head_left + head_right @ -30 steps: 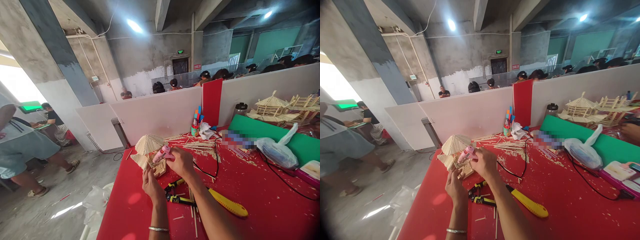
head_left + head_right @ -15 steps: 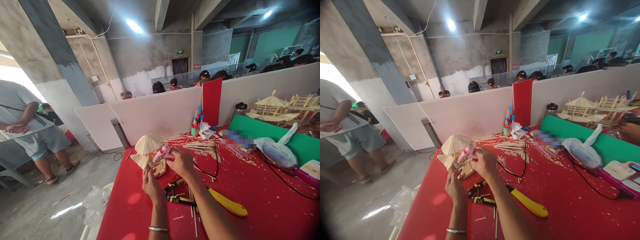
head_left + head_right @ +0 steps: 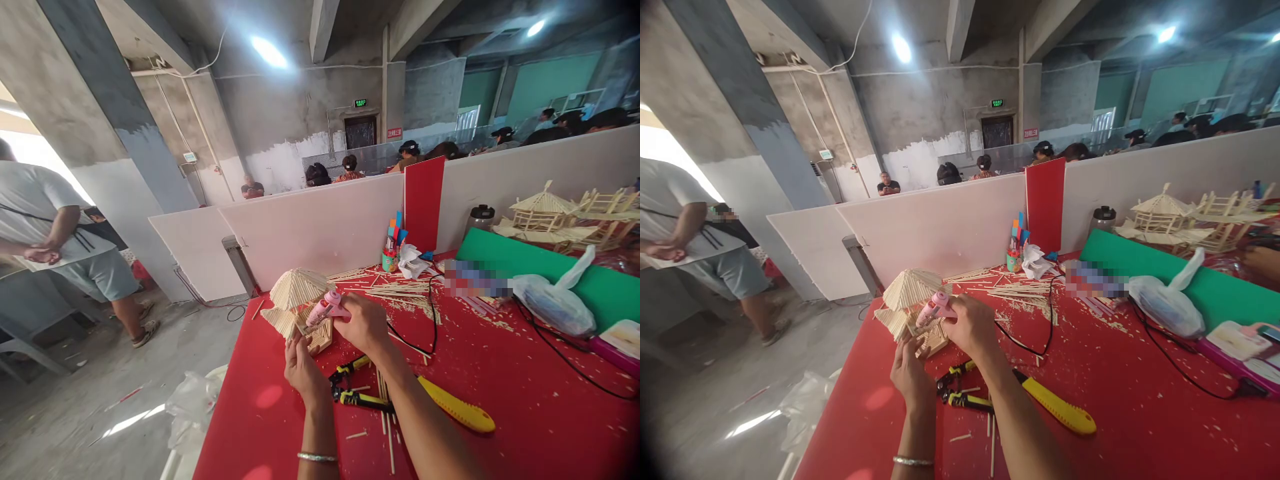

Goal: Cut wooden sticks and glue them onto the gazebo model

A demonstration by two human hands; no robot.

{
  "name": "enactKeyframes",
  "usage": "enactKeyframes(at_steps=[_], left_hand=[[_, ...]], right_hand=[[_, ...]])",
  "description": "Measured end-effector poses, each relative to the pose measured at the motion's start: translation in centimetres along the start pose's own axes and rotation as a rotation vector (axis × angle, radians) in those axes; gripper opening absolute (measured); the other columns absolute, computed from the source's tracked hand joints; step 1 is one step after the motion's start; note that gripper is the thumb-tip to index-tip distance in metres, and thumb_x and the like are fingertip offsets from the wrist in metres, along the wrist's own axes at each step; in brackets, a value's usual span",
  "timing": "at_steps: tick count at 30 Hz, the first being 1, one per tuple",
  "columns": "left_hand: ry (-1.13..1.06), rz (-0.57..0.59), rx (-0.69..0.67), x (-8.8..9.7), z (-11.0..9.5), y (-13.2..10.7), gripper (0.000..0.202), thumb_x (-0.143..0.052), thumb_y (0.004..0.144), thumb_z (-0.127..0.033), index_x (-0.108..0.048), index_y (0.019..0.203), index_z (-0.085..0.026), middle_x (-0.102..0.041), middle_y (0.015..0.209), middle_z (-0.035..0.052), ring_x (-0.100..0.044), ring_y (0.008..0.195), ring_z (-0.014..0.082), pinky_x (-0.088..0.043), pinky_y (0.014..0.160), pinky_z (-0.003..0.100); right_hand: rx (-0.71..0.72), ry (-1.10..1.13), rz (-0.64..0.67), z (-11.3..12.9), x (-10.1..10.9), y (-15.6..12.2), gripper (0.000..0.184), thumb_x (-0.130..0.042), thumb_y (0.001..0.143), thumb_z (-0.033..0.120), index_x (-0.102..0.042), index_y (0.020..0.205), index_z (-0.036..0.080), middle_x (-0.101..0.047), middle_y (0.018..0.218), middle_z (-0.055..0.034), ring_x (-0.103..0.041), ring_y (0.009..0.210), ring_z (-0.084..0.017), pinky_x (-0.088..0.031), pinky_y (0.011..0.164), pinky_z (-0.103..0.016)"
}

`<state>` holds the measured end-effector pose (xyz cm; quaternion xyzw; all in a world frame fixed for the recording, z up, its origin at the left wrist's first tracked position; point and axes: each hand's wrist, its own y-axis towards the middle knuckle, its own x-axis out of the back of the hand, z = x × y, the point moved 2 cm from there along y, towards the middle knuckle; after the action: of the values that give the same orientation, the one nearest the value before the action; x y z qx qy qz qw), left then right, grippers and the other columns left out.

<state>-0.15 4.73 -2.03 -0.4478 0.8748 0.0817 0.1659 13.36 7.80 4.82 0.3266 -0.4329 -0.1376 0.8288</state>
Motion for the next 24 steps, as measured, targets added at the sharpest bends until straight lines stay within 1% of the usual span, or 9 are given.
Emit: enactKeyframes(at_steps=[3, 6, 11, 14, 18, 22, 24], left_hand=[[-0.003, 0.001, 0.003, 0.00, -0.03, -0.01, 0.026, -0.064, 0.068, -0.032, -0.074, 0.087, -0.017, -0.068, 0.100, 0.0077, -0.066, 0.093, 0.0241, -0.058, 0.069, 0.034], [-0.008, -0.001, 0.013, -0.01, -0.06, -0.05, 0.023, -0.065, 0.067, -0.031, -0.074, 0.084, -0.017, -0.069, 0.103, 0.0084, -0.066, 0.096, 0.0245, -0.058, 0.068, 0.033], [-0.030, -0.007, 0.038, -0.09, -0.26, -0.20, 0.020, -0.065, 0.067, -0.029, -0.074, 0.080, -0.016, -0.068, 0.109, 0.0091, -0.065, 0.098, 0.0248, -0.056, 0.064, 0.030], [-0.044, -0.023, 0.063, -0.15, -0.33, -0.19, 0.018, -0.066, 0.065, -0.028, -0.073, 0.076, -0.016, -0.068, 0.109, 0.0090, -0.064, 0.100, 0.0250, -0.055, 0.062, 0.028], [-0.083, -0.038, 0.091, -0.21, -0.48, -0.18, 0.019, -0.067, 0.062, -0.026, -0.073, 0.076, -0.015, -0.068, 0.110, 0.0090, -0.064, 0.100, 0.0243, -0.052, 0.058, 0.024], [-0.083, -0.031, 0.091, -0.25, -0.86, -0.33, 0.022, -0.067, 0.062, -0.027, -0.074, 0.079, -0.015, -0.068, 0.111, 0.0092, -0.063, 0.102, 0.0247, -0.053, 0.058, 0.024], [-0.075, -0.015, 0.079, -0.29, -0.98, -0.40, 0.025, -0.066, 0.063, -0.026, -0.075, 0.083, -0.016, -0.068, 0.113, 0.0088, -0.063, 0.104, 0.0250, -0.053, 0.059, 0.024]], right_hand=[[-0.007, 0.006, -0.021, 0.33, -0.07, -0.02, 0.018, -0.064, 0.076, 0.022, -0.071, 0.092, 0.027, -0.069, 0.079, -0.0008, -0.062, 0.075, -0.018, -0.038, 0.064, -0.025], [-0.011, 0.012, -0.015, 0.42, -0.08, -0.02, 0.018, -0.064, 0.076, 0.021, -0.071, 0.092, 0.027, -0.069, 0.078, -0.0007, -0.062, 0.074, -0.018, -0.037, 0.063, -0.025], [-0.002, 0.001, 0.019, 0.16, 0.25, 0.03, 0.024, -0.062, 0.075, 0.020, -0.071, 0.095, 0.028, -0.069, 0.079, 0.0001, -0.061, 0.073, -0.018, -0.035, 0.062, -0.025], [0.003, -0.011, 0.036, 0.14, 0.50, 0.05, 0.023, -0.061, 0.076, 0.020, -0.072, 0.094, 0.028, -0.069, 0.079, 0.0003, -0.061, 0.074, -0.018, -0.034, 0.061, -0.026], [0.014, -0.018, 0.037, 0.16, 0.68, 0.07, 0.022, -0.061, 0.075, 0.020, -0.072, 0.093, 0.028, -0.069, 0.078, 0.0009, -0.061, 0.072, -0.017, -0.033, 0.061, -0.026], [0.013, -0.006, 0.004, 0.03, 0.61, 0.07, 0.020, -0.063, 0.074, 0.019, -0.071, 0.090, 0.027, -0.068, 0.078, 0.0010, -0.061, 0.071, -0.017, -0.034, 0.061, -0.025], [0.008, 0.006, -0.027, 0.03, 0.55, 0.05, 0.022, -0.063, 0.073, 0.020, -0.072, 0.092, 0.028, -0.069, 0.078, 0.0009, -0.061, 0.071, -0.017, -0.035, 0.061, -0.025]])
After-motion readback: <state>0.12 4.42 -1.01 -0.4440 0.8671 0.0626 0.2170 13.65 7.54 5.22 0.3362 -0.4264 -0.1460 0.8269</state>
